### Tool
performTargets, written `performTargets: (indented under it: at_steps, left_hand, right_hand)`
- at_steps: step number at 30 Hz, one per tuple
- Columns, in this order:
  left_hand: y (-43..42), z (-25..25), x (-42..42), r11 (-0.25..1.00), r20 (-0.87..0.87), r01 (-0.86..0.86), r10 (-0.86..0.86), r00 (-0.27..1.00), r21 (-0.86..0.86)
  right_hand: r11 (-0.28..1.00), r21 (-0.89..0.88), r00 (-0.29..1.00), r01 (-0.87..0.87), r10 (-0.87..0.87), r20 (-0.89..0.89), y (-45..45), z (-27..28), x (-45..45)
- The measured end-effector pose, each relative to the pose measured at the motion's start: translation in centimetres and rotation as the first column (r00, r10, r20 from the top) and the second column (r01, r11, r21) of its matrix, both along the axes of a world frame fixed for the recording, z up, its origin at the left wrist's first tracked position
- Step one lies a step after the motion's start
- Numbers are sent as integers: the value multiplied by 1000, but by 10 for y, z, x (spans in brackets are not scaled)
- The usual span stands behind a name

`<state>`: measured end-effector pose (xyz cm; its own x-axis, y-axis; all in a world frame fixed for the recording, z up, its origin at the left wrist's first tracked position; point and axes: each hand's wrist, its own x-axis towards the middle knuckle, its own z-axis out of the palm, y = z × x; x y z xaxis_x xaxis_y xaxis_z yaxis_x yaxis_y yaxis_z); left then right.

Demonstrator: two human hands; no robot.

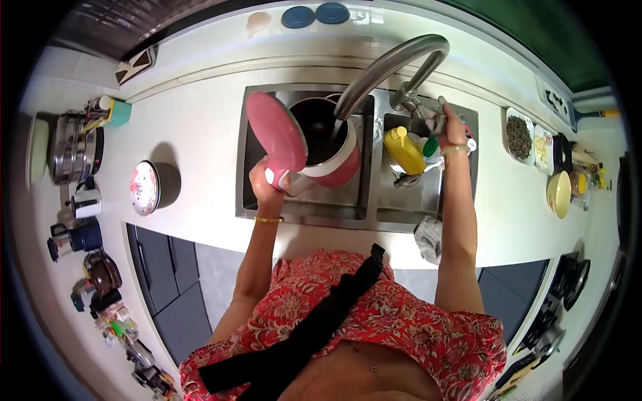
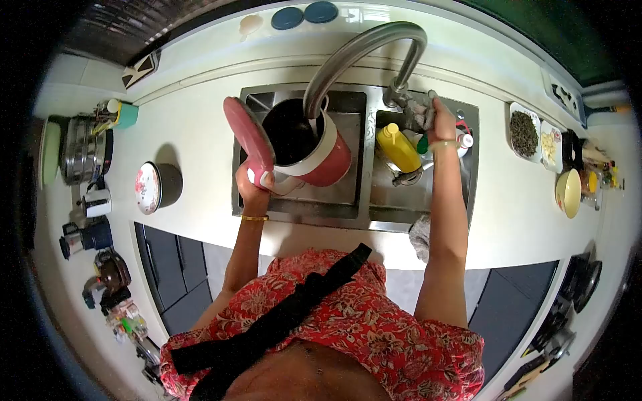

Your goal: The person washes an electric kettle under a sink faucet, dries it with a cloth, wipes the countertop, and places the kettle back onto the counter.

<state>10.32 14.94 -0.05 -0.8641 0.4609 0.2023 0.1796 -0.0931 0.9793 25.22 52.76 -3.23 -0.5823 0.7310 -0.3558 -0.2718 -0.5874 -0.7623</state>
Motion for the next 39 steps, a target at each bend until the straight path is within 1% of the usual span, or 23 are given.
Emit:
performTargets:
  at_steps: [2, 4, 5, 7, 8, 10, 11, 13, 15, 17, 18, 19, 21, 22, 23, 27, 28, 30, 31, 33, 34, 36, 39]
  left_hand:
    - [0, 9, 3, 992, 232, 45, -72, 970, 121]
    - [1, 19, 1, 970, 488, 32, -150, 860, 241]
    - [-1, 20, 2, 971, 488, 32, -147, 860, 237]
    - [-3, 22, 2, 998, 381, -51, 34, 924, 36]
    - [-5, 26, 1, 998, 379, -50, 34, 925, 35]
    - [-9, 40, -2, 995, 541, -102, 89, 836, -6]
    - [-7, 51, -2, 995, 539, -100, 90, 837, -10]
    - [-5, 71, -2, 977, 463, -164, 208, 862, -134]
    - [-11, 79, -11, 981, 434, -98, 162, 886, -166]
    - [-16, 92, -18, 972, 395, 53, 43, 918, -229]
    - [-16, 97, -20, 945, 297, 31, 72, 952, -326]
    - [-15, 105, -20, 945, 294, 28, 73, 953, -327]
    - [-16, 119, -22, 875, 145, 66, 5, 989, -479]
    - [-20, 123, -25, 854, 129, 105, -45, 991, -510]
    - [-21, 125, -28, 852, 129, 100, -38, 991, -514]
    - [-18, 126, -34, 679, 88, 139, -109, 990, -721]
    - [-21, 127, -35, 612, 54, 163, -192, 980, -774]
    - [-24, 129, -35, 484, 62, 209, -302, 951, -849]
    - [-24, 131, -34, 482, 65, 214, -307, 950, -849]
    - [-24, 135, -33, 327, 9, 166, -432, 902, -930]
    - [-17, 133, -32, 324, 9, 165, -431, 902, -932]
    - [-15, 133, -35, 176, -23, 72, -487, 873, -982]
    - [-5, 124, -37, 108, -36, 28, -549, 835, -994]
  right_hand:
    - [985, 65, 944, -157, 130, 305, 24, -16, -21]
    - [987, 104, 938, -122, 80, 338, 24, -12, -39]
    - [986, 148, 928, -79, 18, 372, 17, 1, -47]
    - [994, 90, 961, -55, 28, 276, -3, 10, -38]
    - [976, 217, 956, -36, -30, 293, -10, 4, -33]
    - [930, 366, 953, -40, -74, 294, -35, -14, -22]
    - [917, 395, 957, -60, -60, 285, -55, -25, -21]
    - [987, -14, 987, -157, 157, -39, -94, -44, -27]
    - [903, -260, 938, -343, 315, -144, -130, -20, -33]
    - [875, -339, 938, -345, 315, -141, -152, -30, -50]
    - [842, -417, 939, -342, 317, -131, -163, -36, -56]
    - [841, -416, 938, -345, 318, -135, -174, -21, -62]
    - [832, -451, 944, -324, 317, -92, -196, 18, -68]
    - [806, -424, 907, -413, 320, -275, -203, 1, -74]
    - [801, -428, 904, -418, 324, -277, -211, -16, -84]
    - [747, -488, 840, -451, 171, -515, -243, -44, -109]
    - [736, -494, 831, -463, 166, -531, -252, -42, -113]
    - [723, -500, 826, -477, 173, -537, -265, -42, -116]
    - [722, -497, 825, -481, 182, -534, -269, -42, -117]
    - [727, -494, 835, -478, 201, -512, -278, -43, -117]
    - [726, -493, 838, -479, 211, -504, -279, -46, -118]
    - [737, -484, 850, -471, 233, -472, -285, -48, -118]
    - [756, -461, 863, -465, 272, -425, -292, -53, -114]
